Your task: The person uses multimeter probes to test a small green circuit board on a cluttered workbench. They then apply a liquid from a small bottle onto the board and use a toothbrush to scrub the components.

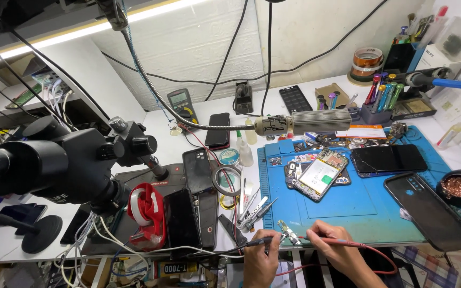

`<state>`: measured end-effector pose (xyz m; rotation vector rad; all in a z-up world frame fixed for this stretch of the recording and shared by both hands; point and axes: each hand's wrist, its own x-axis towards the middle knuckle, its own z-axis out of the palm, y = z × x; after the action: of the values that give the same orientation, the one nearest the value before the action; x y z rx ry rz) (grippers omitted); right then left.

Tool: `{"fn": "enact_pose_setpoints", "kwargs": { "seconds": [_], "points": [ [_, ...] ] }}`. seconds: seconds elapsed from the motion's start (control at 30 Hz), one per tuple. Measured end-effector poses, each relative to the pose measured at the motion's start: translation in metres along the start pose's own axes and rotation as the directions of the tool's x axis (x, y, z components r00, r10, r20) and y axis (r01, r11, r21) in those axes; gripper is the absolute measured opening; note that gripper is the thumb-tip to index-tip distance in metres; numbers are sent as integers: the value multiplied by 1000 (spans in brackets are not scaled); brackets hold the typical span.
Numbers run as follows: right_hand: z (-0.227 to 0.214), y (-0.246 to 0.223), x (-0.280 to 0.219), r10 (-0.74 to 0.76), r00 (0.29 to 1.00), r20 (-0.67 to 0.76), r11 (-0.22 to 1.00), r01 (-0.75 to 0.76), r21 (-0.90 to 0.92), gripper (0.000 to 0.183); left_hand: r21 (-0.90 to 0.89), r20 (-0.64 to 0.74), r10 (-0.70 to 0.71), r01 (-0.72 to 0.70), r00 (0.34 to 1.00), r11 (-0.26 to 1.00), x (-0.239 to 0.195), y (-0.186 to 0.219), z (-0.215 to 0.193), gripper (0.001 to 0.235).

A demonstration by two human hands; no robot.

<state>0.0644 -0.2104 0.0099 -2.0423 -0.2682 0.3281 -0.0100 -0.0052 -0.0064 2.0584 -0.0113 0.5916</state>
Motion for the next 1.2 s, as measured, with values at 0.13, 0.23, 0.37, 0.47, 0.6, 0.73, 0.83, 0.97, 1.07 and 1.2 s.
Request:
{"fn": "enact_pose_setpoints", "kwargs": {
  "seconds": [0.13,0.23,0.37,0.47,0.6,0.73,0.83,0.97,1.07,1.2],
  "points": [
    [1,5,2,-26,1000,-1,1000,26,13,36,-5,-4,5,-5,1000,1000,0,-1,0,15],
    [2,5,2,-34,999,-9,999,34,16,35,-16,-8,7,-7,1000,1000,0,0,-1,17],
    [3,7,2,-42,999,-5,999,42,10,35,-34,-4,10,-10,1000,999,-1,1,-3,16],
    [3,7,2,-39,999,-11,999,39,8,35,-44,-4,14,-14,1000,999,-1,1,-2,16],
    [3,6,2,-30,999,-11,1000,30,1,35,-48,-2,12,-12,1000,999,-1,0,-2,15],
    [3,10,3,-64,998,-24,998,64,8,36,-45,-4,9,-10,1000,999,-1,-2,-1,14],
    [3,9,2,-56,998,-16,998,56,12,35,-39,-5,34,-34,999,999,-1,-1,-2,14],
    [4,12,3,-76,997,-31,997,76,-7,35,-36,-8,8,-8,1000,999,-1,0,-2,16],
    [3,12,3,-83,996,-26,997,83,7,35,-34,-5,22,-22,1000,999,0,1,-3,15],
    [3,10,3,-78,997,-20,997,78,6,35,-27,2,13,-13,1000,1000,-1,2,-3,14]
  ]
}}
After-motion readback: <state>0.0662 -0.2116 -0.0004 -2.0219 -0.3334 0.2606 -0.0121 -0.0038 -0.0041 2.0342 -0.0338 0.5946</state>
